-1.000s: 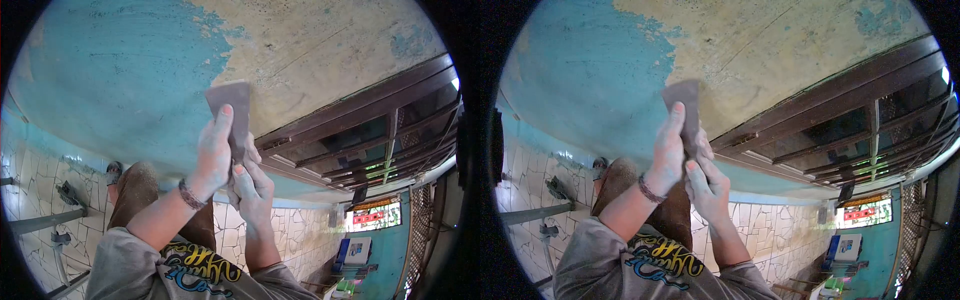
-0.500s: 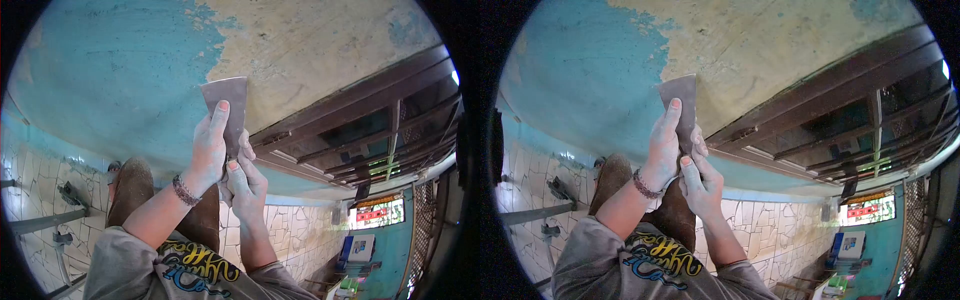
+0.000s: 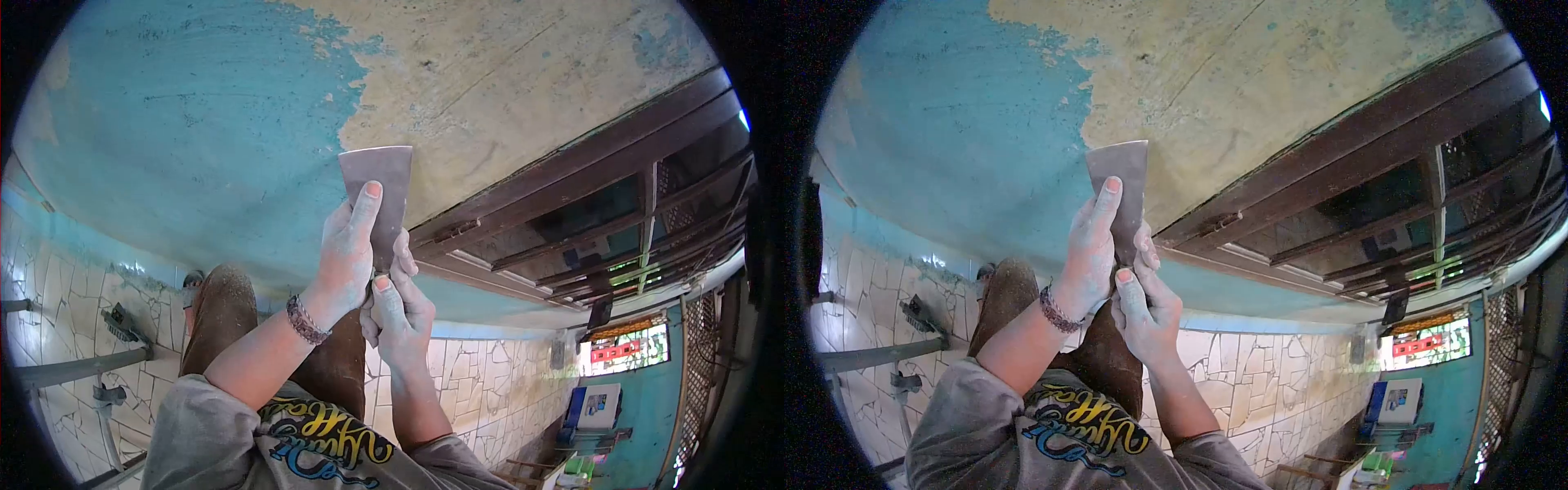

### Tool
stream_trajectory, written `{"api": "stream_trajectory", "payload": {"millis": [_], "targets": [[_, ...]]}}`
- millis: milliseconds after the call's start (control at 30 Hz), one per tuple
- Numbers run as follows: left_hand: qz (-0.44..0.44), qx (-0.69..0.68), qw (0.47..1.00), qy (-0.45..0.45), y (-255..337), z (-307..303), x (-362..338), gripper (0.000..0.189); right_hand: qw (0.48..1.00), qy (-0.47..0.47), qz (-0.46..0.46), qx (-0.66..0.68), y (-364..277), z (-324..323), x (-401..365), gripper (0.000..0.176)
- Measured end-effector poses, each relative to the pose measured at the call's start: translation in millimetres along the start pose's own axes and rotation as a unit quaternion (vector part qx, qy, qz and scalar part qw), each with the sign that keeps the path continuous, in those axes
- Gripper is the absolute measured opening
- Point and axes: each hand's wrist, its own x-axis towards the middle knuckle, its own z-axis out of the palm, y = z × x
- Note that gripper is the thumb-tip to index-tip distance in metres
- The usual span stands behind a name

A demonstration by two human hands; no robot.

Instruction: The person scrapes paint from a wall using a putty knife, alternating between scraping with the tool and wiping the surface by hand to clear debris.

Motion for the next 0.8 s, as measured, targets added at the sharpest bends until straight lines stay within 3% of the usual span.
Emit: {"api": "stream_trajectory", "payload": {"millis": [367, 467, 567, 667, 800], "targets": [[0.007, 0.050, 0.999, 0.021, 2.9, -2.9, 0.7, 0.045, 1.000, 0.003, -0.002, 0.020, 9.4, 8.8, 1.5, 0.039], [0.006, 0.050, 0.998, 0.023, 4.7, -9.9, 5.2, 0.043, 0.994, 0.034, 0.018, 0.100, 10.7, 18.0, 4.4, 0.019], [0.007, 0.049, 0.998, 0.023, 9.1, -9.9, 2.7, 0.042, 0.999, 0.016, 0.033, 0.035, 16.1, 18.2, 7.0, 0.041], [0.000, 0.071, 0.997, 0.014, 9.8, -16.0, 3.0, 0.041, 0.994, 0.023, 0.031, 0.102, 19.2, 22.2, -2.1, 0.031], [0.009, 0.090, 0.996, 0.020, 12.3, -19.8, 4.7, 0.041, 0.995, 0.037, 0.029, 0.093, 17.7, 32.3, 3.5, 0.051]]}}
